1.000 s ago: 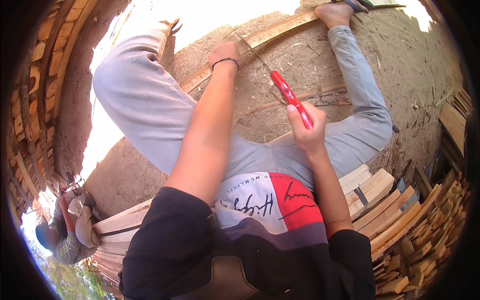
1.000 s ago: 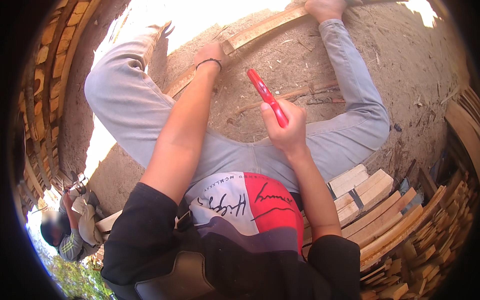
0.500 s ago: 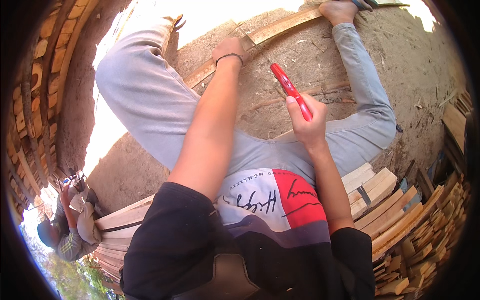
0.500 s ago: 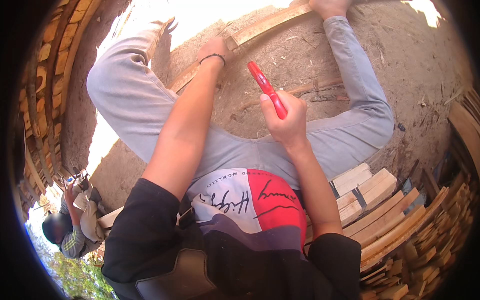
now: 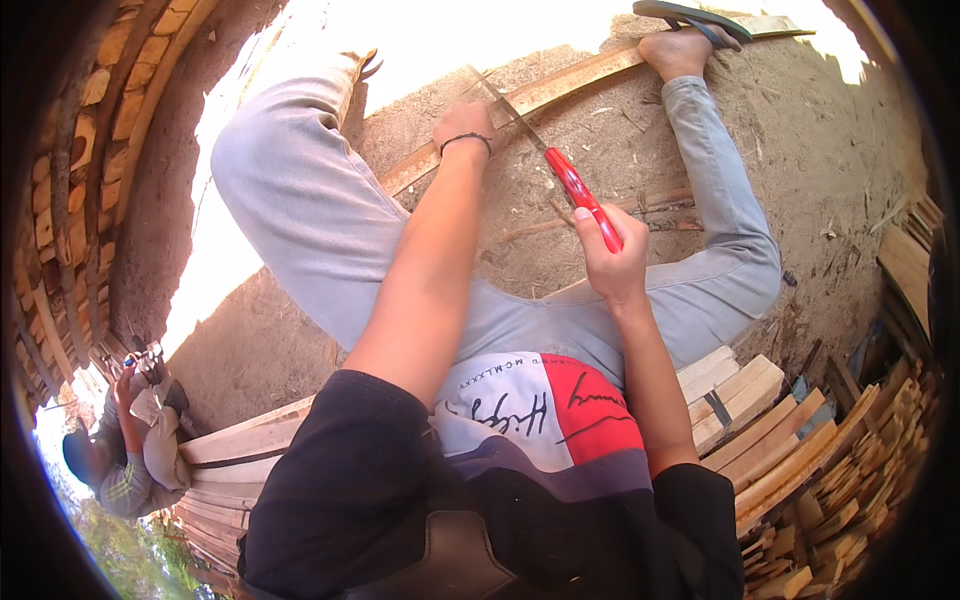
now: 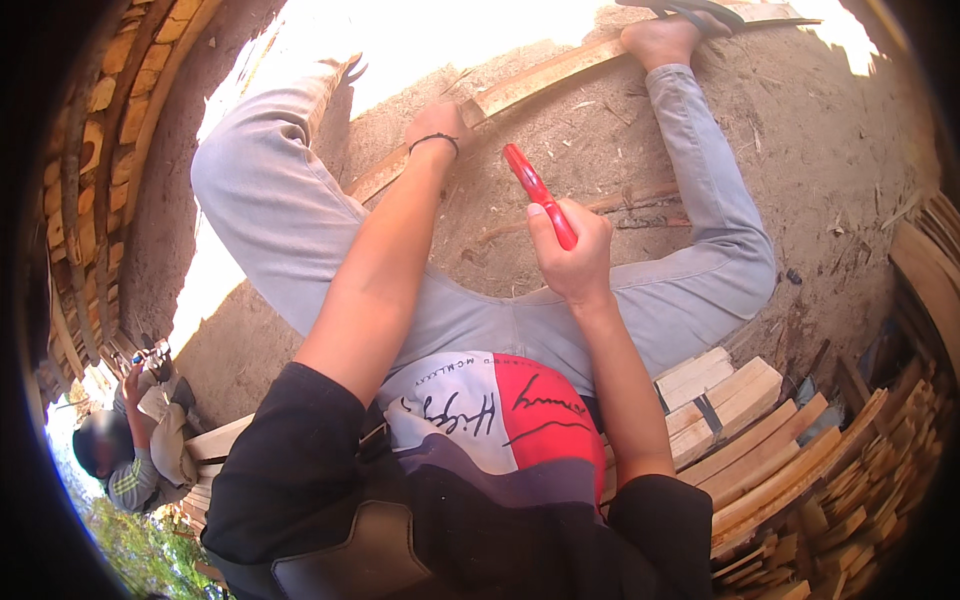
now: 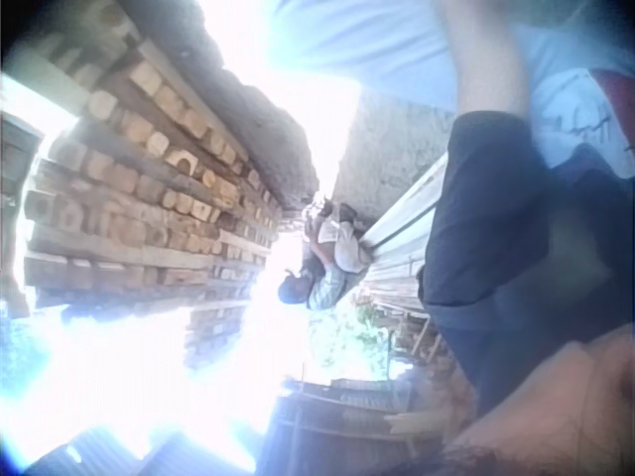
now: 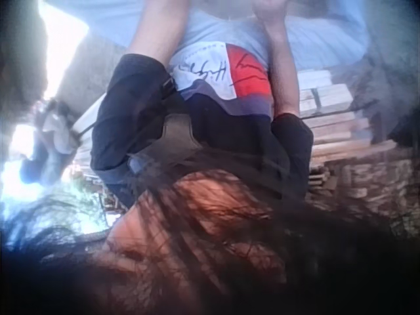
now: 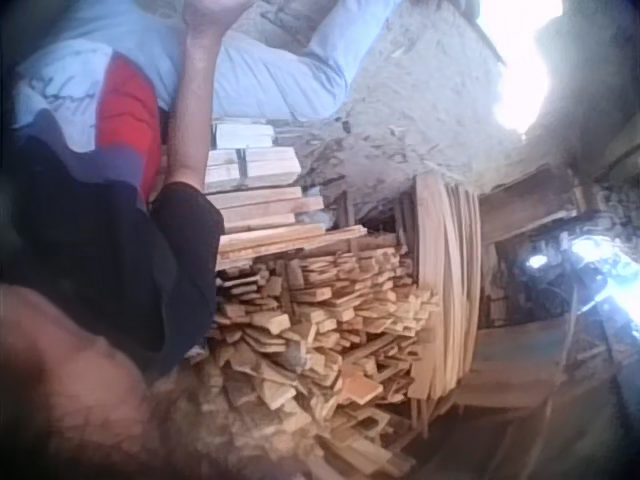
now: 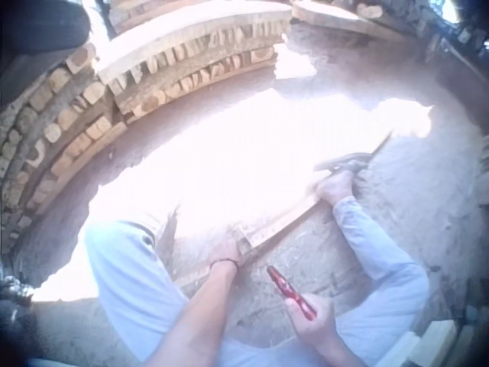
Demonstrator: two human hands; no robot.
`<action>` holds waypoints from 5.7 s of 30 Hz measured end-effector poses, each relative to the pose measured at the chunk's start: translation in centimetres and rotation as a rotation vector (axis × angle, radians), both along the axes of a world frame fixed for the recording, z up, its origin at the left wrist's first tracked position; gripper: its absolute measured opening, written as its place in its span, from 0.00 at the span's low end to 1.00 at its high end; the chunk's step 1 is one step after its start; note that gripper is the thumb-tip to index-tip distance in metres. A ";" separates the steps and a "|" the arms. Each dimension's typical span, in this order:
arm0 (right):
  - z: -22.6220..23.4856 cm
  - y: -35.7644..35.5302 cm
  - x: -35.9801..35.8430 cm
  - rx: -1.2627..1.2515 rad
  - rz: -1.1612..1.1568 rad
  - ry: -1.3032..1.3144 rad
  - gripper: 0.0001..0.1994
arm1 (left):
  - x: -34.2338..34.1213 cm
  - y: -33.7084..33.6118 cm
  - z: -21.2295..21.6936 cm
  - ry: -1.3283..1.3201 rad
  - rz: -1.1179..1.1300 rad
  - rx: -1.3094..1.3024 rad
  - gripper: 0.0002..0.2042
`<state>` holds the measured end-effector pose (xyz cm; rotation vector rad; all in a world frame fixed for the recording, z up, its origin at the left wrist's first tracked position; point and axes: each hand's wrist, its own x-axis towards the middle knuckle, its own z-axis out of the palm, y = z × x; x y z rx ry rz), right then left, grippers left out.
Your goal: The person is sawing a thin piece of wood by hand while sitting on the ground, using their left hand to steady the wood.
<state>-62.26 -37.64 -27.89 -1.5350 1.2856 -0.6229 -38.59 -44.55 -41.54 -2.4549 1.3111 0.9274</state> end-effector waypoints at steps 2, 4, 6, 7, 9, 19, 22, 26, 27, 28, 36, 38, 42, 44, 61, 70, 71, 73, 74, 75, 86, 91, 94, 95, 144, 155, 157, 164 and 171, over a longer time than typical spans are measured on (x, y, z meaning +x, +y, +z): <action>-0.4 -0.4 0.7 0.054 -0.029 -0.019 0.18 | -0.1 0.3 0.5 -0.004 0.007 -0.021 0.14; 0.5 0.6 -1.4 0.147 -0.056 -0.013 0.18 | -0.4 0.4 0.6 -0.010 0.003 -0.014 0.14; 2.4 2.0 -3.4 0.165 -0.044 -0.012 0.17 | 0.1 0.3 0.4 -0.031 0.027 0.007 0.15; 3.5 3.0 -4.5 0.170 -0.046 -0.003 0.17 | 0.3 0.4 0.2 -0.026 0.027 0.022 0.15; 4.5 3.5 -4.9 0.167 -0.031 0.016 0.16 | 0.6 0.7 0.1 -0.017 0.025 0.054 0.14; 0.4 -0.3 -0.7 0.190 -0.031 -0.014 0.17 | -0.6 0.1 0.8 -0.009 0.036 0.037 0.14; 4.2 1.2 -2.8 0.206 0.019 0.035 0.16 | 0.4 0.9 -0.1 0.000 0.050 0.010 0.13; 5.4 2.1 -5.0 0.189 0.027 0.029 0.16 | 0.7 1.0 0.5 0.010 0.047 0.026 0.13; 4.6 1.7 -4.4 0.174 0.037 0.018 0.16 | 0.5 1.0 0.3 0.001 0.044 0.019 0.13; 3.8 1.1 -3.9 0.153 0.018 0.017 0.16 | -0.4 0.2 0.0 0.005 0.012 0.006 0.13; 1.3 -0.3 -0.4 0.169 0.058 0.008 0.17 | 0.7 1.5 -0.5 0.047 0.099 -0.084 0.13; 2.9 1.8 -3.3 0.168 0.062 0.044 0.16 | 0.3 1.7 -0.6 0.048 0.109 -0.092 0.12; 3.9 2.6 -5.3 0.165 0.023 0.034 0.16 | -0.2 1.1 -0.5 0.033 0.066 -0.069 0.12; 1.0 1.6 -3.5 0.149 0.024 -0.010 0.17 | 0.4 1.0 -0.9 0.017 0.084 -0.106 0.12; -1.8 0.6 -2.0 0.063 0.069 0.032 0.17 | -0.1 1.2 -1.6 0.046 0.128 -0.131 0.09; 2.5 2.8 -4.4 0.057 0.070 0.092 0.17 | -1.0 0.9 -1.1 0.052 0.103 -0.137 0.09; 2.9 3.1 -4.6 0.041 0.075 0.089 0.17 | -1.0 0.9 -1.2 0.055 0.104 -0.136 0.09; 2.9 2.8 -4.1 0.021 0.080 0.086 0.17 | -0.3 0.9 -1.2 0.057 0.119 -0.134 0.09; 2.7 2.0 -3.0 0.018 0.081 0.086 0.17 | -0.2 0.7 -1.1 0.058 0.085 -0.139 0.09; 2.2 1.8 -1.6 0.022 0.091 0.072 0.18 | 0.1 0.7 -0.9 0.045 0.058 -0.136 0.09; -1.9 0.3 -7.3 0.227 -0.094 -0.109 0.13 | -2.0 -0.4 -5.9 -0.024 0.166 -0.183 0.12; -0.5 0.7 -7.3 0.263 -0.023 -0.155 0.14 | -1.1 0.2 -7.9 -0.041 0.198 -0.162 0.10; -2.7 -0.8 -4.6 0.179 -0.137 -0.083 0.14 | -1.2 -1.5 -6.1 -0.045 0.184 -0.183 0.10; -3.7 -1.4 -4.0 0.179 -0.097 -0.102 0.14 | -0.9 -1.6 -5.9 -0.013 0.194 -0.177 0.10; 0.6 -0.5 0.1 0.128 0.012 0.021 0.15 | 0.1 0.8 1.4 0.042 0.007 -0.013 0.17; -1.9 -2.0 3.3 0.005 0.025 0.005 0.17 | -0.1 0.9 1.1 -0.014 -0.029 -0.009 0.15; -1.5 -2.2 2.9 0.042 0.024 0.026 0.17 | -0.1 0.9 0.9 -0.003 -0.012 -0.021 0.16; 4.1 2.3 -5.1 0.149 0.017 0.016 0.16 | 0.1 1.1 0.1 0.013 0.021 0.032 0.15; -2.9 -2.2 3.2 -0.092 0.027 -0.044 0.17 | 0.1 0.0 0.8 -0.050 -0.044 -0.069 0.17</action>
